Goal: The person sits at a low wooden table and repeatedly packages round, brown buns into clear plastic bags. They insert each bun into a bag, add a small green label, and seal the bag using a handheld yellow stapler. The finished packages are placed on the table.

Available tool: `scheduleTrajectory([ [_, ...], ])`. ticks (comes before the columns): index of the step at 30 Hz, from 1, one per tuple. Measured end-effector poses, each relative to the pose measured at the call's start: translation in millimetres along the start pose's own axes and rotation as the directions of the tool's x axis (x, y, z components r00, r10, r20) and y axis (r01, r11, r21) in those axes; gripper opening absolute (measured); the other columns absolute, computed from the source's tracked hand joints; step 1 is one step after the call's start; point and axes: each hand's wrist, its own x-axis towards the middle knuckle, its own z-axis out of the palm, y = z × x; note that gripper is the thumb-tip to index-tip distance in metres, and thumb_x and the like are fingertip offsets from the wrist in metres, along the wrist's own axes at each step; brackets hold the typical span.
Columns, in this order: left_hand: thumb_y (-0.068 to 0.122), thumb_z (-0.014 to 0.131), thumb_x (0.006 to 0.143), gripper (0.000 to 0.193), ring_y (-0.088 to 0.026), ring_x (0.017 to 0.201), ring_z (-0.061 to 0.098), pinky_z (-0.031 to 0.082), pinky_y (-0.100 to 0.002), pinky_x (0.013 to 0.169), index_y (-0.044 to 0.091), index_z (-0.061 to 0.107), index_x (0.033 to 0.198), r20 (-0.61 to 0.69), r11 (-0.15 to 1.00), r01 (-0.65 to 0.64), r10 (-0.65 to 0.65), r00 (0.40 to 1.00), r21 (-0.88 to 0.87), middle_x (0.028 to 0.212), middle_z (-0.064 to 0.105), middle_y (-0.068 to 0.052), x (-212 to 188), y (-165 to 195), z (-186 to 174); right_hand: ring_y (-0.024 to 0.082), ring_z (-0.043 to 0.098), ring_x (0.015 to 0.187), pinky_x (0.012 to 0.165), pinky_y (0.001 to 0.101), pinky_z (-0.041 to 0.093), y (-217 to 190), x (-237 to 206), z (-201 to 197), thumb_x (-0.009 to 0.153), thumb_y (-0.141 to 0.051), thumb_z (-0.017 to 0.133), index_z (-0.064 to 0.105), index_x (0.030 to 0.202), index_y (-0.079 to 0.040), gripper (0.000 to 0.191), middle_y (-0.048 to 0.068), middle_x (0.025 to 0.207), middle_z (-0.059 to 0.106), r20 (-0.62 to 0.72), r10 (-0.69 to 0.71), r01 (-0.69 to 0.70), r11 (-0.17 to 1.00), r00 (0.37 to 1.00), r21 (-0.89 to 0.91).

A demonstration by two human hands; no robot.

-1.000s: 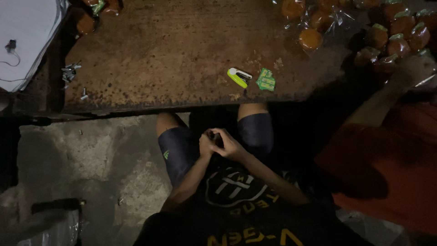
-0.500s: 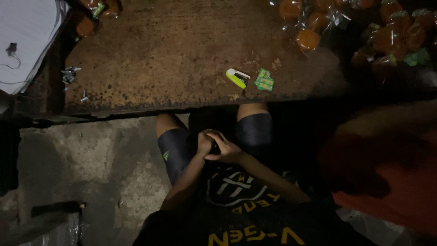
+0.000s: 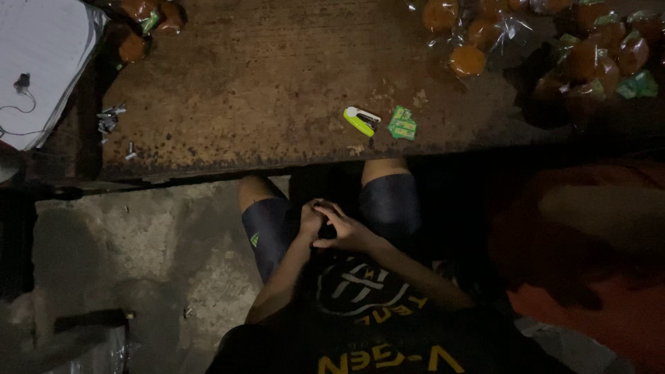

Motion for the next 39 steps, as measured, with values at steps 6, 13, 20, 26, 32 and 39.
scheduleTrajectory([
  [6, -0.002, 0.051, 0.095, 0.019, -0.024, 0.087, 0.063, 0.054, -0.039, 0.079, -0.002, 0.069, 0.104, 0.046, 0.984, 0.014, -0.006, 0.999, -0.18, 0.097, 0.068, -0.013, 3.3, 2.0, 1.5, 0.038, 0.05, 0.14, 0.11, 0.0457, 0.05, 9.4, 3.7, 2.2, 0.085, -0.056, 0.079, 0.028, 0.161, -0.008, 0.103, 0.023, 0.165, 0.031, -0.07, -0.144, 0.15, 0.984, 0.987, 0.093],
  [13, -0.005, 0.054, 0.09, 0.023, -0.021, 0.086, 0.065, 0.055, -0.035, 0.077, -0.001, 0.069, 0.107, 0.036, 0.99, -0.062, 0.067, 0.997, -0.126, 0.097, 0.07, -0.011, 6.1, -4.5, 1.8, 0.034, 0.055, 0.138, 0.112, 0.0448, 0.049, 8.5, 2.9, 2.2, 0.084, -0.055, 0.081, 0.032, 0.161, -0.009, 0.103, 0.019, 0.162, 0.038, -0.039, -0.059, 0.059, 0.998, 0.998, 0.011],
  [20, -0.004, 0.056, 0.091, 0.02, -0.02, 0.076, 0.065, 0.054, -0.033, 0.064, -0.002, 0.067, 0.109, 0.032, 0.98, -0.086, 0.093, 0.995, -0.178, 0.091, 0.07, -0.012, 5.3, 0.8, 5.0, 0.032, 0.058, 0.13, 0.105, 0.0437, 0.052, 5.8, 6.0, -8.1, 0.079, -0.062, 0.077, 0.035, 0.158, -0.012, 0.102, 0.019, 0.161, 0.035, 0.041, 0.085, -0.089, 0.991, 0.996, 0.097],
  [26, -0.005, 0.053, 0.094, 0.016, -0.019, 0.073, 0.064, 0.053, -0.032, 0.059, -0.006, 0.065, 0.105, 0.068, 0.964, -0.133, 0.152, 0.986, -0.229, 0.089, 0.068, -0.012, -0.4, 5.2, 5.5, 0.032, 0.059, 0.128, 0.103, 0.0437, 0.053, 3.8, 9.4, -12.3, 0.084, -0.061, 0.075, 0.033, 0.159, -0.015, 0.098, 0.017, 0.165, 0.033, 0.084, 0.092, -0.103, 0.985, 0.992, 0.138],
  [32, 0.0, 0.051, 0.096, 0.017, -0.019, 0.077, 0.067, 0.056, -0.032, 0.059, -0.004, 0.065, 0.105, 0.066, 0.972, -0.118, 0.134, 0.989, -0.204, 0.092, 0.07, -0.01, -5.0, 9.4, 0.5, 0.031, 0.059, 0.126, 0.097, 0.0428, 0.055, 12.5, 13.6, -9.9, 0.083, -0.058, 0.074, 0.035, 0.158, -0.018, 0.094, 0.016, 0.164, 0.029, 0.12, 0.148, -0.162, 0.98, 0.982, 0.116],
  [39, -0.001, 0.053, 0.091, 0.024, -0.019, 0.08, 0.068, 0.057, -0.033, 0.06, 0.0, 0.064, 0.113, 0.076, 0.965, 0.009, 0.011, 0.997, -0.261, 0.099, 0.069, -0.012, 2.8, 2.2, 0.7, 0.033, 0.061, 0.124, 0.099, 0.0437, 0.053, -29.1, 15.8, -25.6, 0.098, -0.047, 0.061, 0.035, 0.158, -0.015, 0.072, 0.014, 0.162, 0.035, 0.116, 0.131, -0.145, 0.982, 0.984, 0.12],
])
